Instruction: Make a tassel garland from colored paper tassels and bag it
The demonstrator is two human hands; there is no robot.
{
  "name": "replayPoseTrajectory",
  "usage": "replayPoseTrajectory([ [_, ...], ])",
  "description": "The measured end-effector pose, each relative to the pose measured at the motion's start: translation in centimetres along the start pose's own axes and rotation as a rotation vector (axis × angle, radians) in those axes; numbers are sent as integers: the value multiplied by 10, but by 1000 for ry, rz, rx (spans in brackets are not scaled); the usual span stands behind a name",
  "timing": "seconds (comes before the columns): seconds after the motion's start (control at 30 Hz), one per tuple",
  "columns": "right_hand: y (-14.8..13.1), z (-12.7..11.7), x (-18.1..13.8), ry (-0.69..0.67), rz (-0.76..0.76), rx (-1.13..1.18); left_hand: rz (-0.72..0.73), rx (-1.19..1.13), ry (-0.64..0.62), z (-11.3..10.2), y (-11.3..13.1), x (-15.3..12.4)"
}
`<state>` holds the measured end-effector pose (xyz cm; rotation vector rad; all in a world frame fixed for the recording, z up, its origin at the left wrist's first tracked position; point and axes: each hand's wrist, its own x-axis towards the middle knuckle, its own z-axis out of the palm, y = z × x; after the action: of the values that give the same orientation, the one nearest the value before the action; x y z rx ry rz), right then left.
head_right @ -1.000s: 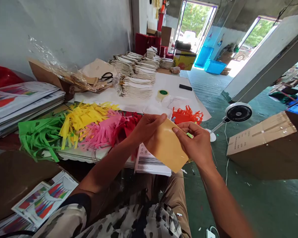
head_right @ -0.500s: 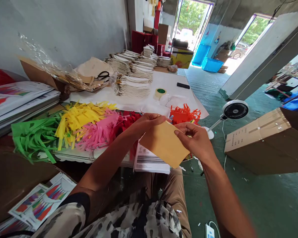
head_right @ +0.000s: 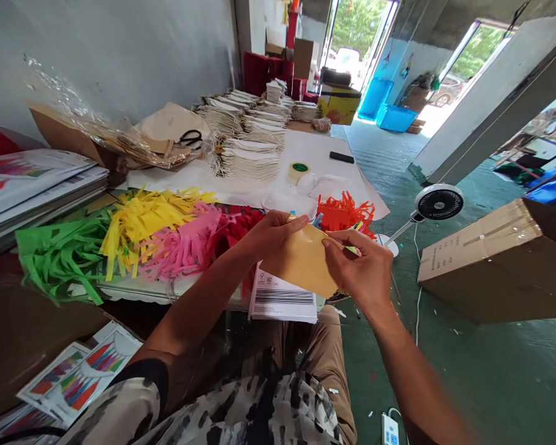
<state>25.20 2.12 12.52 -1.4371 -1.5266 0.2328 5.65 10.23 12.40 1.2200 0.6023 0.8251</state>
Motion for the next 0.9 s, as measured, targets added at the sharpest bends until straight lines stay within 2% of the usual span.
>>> replayPoseTrajectory([
  [0.23, 7, -6, 6, -54, 91, 75, -11, 49, 0, 1, -2, 6],
  [0.4, 21, -13, 11, -256, 364, 354, 3, 86, -25, 2, -4, 11],
  [0.5, 28, -15, 9, -226, 441, 399, 8, 115, -35, 3, -5, 16],
  [0.6, 31, -16, 5, -165, 377, 353, -8, 113, -53, 4, -9, 20],
  [0.9, 25, -13, -9, 92, 25, -19, -23, 136, -34, 5, -15, 25],
])
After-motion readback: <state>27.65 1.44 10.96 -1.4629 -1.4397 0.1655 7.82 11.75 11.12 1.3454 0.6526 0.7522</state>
